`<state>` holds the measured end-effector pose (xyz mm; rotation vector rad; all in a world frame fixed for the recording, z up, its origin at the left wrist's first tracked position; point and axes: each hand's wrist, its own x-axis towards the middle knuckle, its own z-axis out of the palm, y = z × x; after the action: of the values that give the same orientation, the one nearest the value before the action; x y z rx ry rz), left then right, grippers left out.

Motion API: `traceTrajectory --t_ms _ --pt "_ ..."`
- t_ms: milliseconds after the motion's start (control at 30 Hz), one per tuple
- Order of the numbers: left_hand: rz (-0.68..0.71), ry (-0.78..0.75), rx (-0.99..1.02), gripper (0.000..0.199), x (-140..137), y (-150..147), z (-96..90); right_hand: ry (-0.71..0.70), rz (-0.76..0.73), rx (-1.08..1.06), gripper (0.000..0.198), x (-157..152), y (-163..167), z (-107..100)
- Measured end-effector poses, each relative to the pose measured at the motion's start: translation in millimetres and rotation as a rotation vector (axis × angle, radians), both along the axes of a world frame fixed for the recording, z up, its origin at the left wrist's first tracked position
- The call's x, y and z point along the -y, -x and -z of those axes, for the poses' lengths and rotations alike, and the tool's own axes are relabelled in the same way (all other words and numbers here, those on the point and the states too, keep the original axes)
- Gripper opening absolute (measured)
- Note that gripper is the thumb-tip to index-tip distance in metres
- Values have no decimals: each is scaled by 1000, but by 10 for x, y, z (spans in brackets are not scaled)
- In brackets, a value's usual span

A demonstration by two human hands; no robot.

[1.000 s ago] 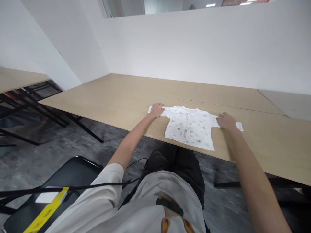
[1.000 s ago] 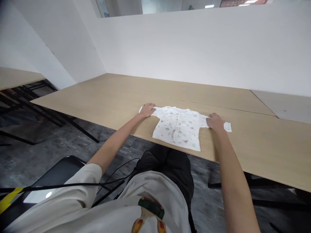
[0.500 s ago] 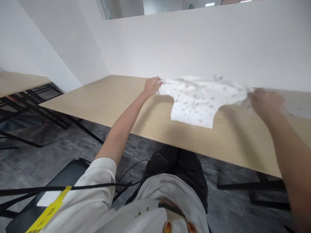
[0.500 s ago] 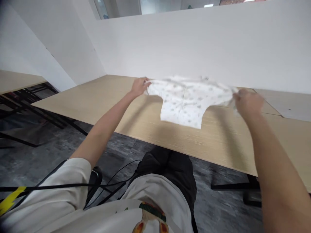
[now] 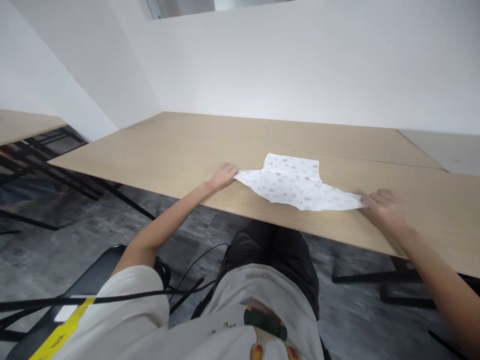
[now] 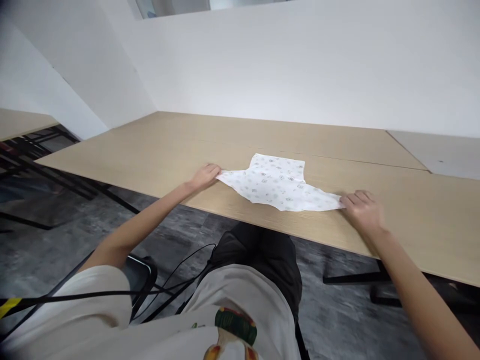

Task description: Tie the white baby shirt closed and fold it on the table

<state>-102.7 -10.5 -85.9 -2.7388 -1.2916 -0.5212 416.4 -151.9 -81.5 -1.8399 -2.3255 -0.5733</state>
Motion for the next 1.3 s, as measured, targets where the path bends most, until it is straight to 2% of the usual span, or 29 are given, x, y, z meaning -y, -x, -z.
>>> traceTrajectory --t_ms 100,200,367,467,633,700,767,833,933,1000,1100,1200,1300 --pt "-28 52 38 18 189 175 121 11 31 -82 16 161 -81 135" --pt "-165 89 187 22 234 315 171 -23 233 -205 13 211 -168 216" --pt "-385 186 626 33 104 410 292 -107 641 -600 38 190 -221 244" --pt "-433 262 841 37 61 391 355 -81 748 -791 41 174 -189 210" --pt "-347 308 909 43 141 316 322 -9 658 -761 48 166 46 100" --pt "-345 304 896 43 186 294 288 -78 616 -787 48 146 238 7" --pt "-335 305 867 42 218 285 267 -190 559 -811 45 97 507 -118" --pt "-327 311 812 44 236 289 263 -240 467 -812 43 14 856 -248" --pt "-341 307 747 42 245 305 271 -106 299 -771 39 -161 1464 -365" --pt "-351 308 734 38 249 311 273 -14 200 -689 35 -285 1844 -353" --pt "-374 304 707 37 258 305 272 82 118 -583 33 -431 2246 -219" --pt "-387 294 683 38 265 298 276 132 92 -539 33 -497 2420 -70" --pt "-384 282 677 39 264 298 289 187 97 -459 36 -496 2470 -9"
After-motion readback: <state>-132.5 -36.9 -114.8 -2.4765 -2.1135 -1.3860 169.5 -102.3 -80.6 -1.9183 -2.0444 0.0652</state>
